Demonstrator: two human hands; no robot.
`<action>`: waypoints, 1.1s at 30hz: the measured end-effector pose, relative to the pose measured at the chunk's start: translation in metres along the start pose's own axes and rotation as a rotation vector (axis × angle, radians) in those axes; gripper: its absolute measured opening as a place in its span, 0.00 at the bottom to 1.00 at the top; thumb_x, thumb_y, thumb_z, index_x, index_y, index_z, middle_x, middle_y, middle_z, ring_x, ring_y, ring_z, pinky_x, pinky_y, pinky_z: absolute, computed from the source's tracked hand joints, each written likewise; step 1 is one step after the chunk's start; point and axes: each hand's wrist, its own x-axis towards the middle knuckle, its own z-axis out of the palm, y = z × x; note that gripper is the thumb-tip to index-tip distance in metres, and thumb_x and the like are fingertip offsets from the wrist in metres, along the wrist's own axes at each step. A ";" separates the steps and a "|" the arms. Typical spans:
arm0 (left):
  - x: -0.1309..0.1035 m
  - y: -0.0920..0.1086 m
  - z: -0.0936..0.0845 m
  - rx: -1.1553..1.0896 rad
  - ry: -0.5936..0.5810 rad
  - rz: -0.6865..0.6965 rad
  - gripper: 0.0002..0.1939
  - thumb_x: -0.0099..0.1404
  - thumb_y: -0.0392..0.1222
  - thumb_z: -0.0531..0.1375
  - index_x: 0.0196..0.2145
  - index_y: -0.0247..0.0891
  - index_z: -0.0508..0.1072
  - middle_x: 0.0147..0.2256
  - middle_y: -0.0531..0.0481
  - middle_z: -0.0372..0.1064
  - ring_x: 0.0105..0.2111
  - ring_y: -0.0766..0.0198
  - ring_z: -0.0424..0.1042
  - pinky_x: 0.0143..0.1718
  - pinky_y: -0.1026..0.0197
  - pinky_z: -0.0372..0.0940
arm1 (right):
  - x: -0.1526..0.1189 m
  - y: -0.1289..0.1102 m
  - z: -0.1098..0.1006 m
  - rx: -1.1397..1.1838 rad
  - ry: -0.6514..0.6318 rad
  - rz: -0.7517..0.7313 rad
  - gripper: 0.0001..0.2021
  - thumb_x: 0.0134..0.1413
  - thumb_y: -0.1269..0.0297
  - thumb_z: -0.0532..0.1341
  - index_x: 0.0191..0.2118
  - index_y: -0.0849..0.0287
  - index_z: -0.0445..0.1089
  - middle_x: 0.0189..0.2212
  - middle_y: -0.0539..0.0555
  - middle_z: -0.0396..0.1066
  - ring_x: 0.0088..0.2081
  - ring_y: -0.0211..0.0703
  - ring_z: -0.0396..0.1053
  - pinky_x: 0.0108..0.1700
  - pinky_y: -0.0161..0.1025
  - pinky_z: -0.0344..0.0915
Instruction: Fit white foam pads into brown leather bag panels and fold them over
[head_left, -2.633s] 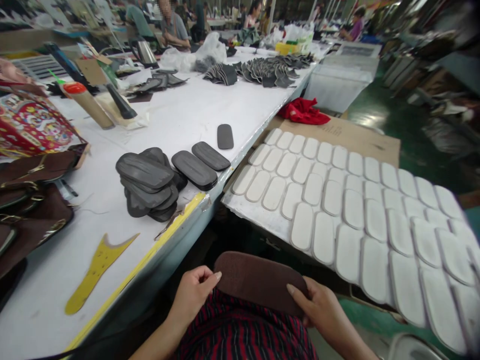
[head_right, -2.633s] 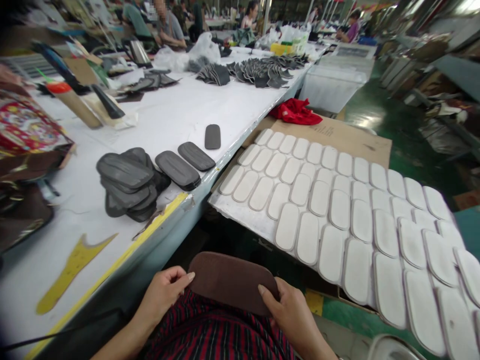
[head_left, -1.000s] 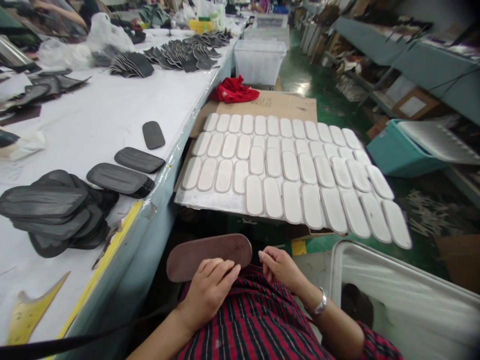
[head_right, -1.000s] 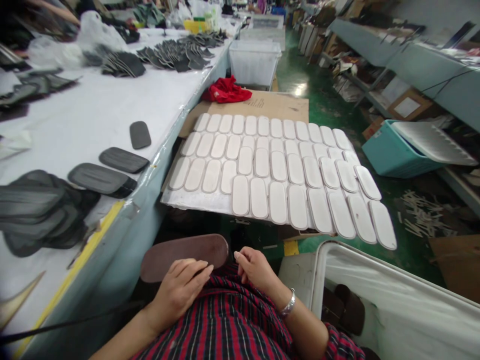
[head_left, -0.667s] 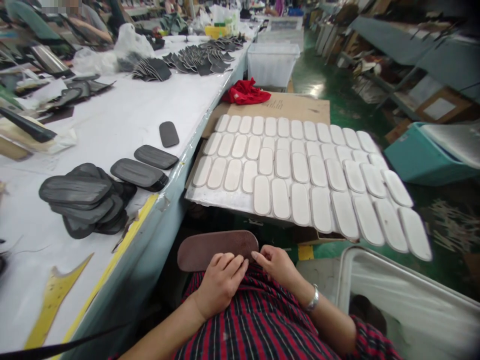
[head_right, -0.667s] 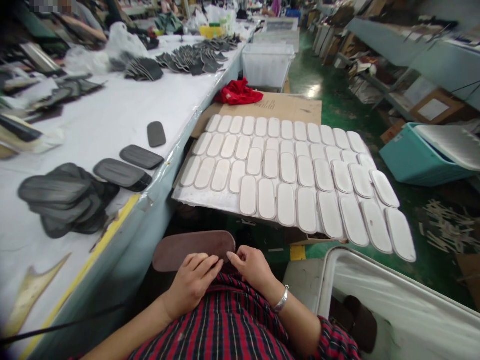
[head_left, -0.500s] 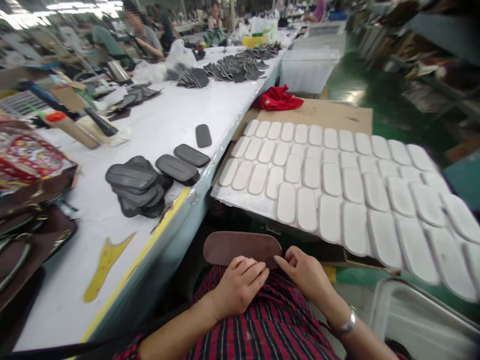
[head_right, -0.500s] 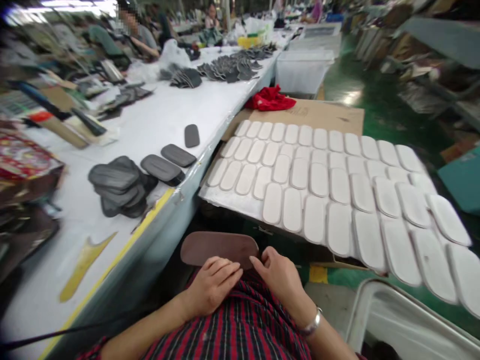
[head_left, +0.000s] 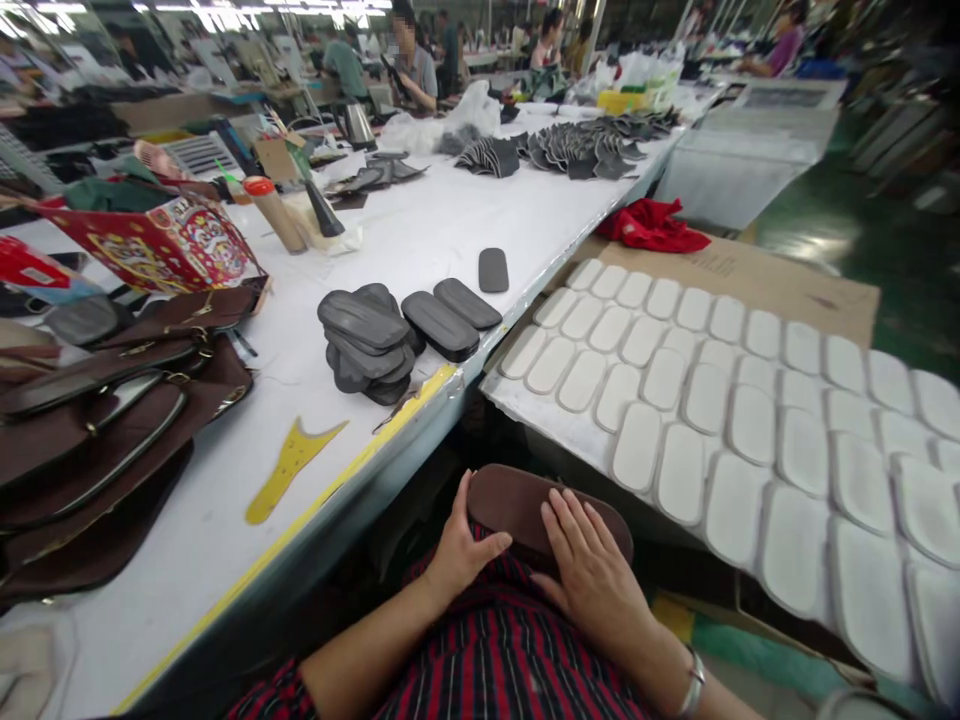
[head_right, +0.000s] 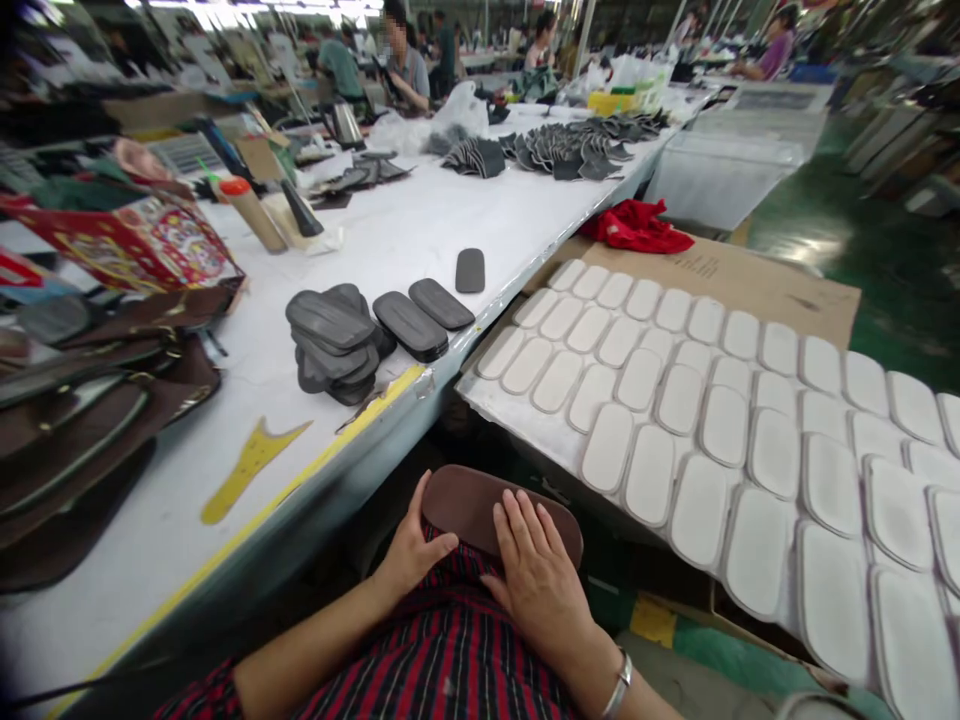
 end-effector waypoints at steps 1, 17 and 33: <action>0.001 0.002 0.004 -0.028 -0.002 -0.014 0.50 0.52 0.48 0.63 0.62 0.37 0.35 0.59 0.39 0.50 0.58 0.55 0.54 0.59 0.50 0.48 | 0.005 -0.004 0.000 0.004 -0.009 -0.016 0.35 0.51 0.49 0.55 0.59 0.69 0.53 0.61 0.65 0.48 0.61 0.56 0.43 0.59 0.51 0.49; 0.002 -0.004 0.003 -0.050 -0.011 -0.058 0.41 0.57 0.49 0.59 0.60 0.36 0.42 0.61 0.39 0.45 0.60 0.54 0.48 0.60 0.50 0.47 | 0.037 -0.027 0.015 -0.025 -0.011 -0.052 0.36 0.48 0.45 0.57 0.58 0.65 0.56 0.61 0.60 0.48 0.61 0.53 0.45 0.61 0.48 0.38; -0.001 -0.017 -0.006 0.013 -0.070 -0.138 0.32 0.61 0.47 0.54 0.60 0.39 0.47 0.61 0.43 0.45 0.61 0.55 0.46 0.61 0.48 0.42 | 0.063 -0.020 0.001 0.017 -0.081 -0.128 0.33 0.51 0.45 0.53 0.59 0.56 0.54 0.60 0.54 0.53 0.59 0.51 0.49 0.58 0.47 0.42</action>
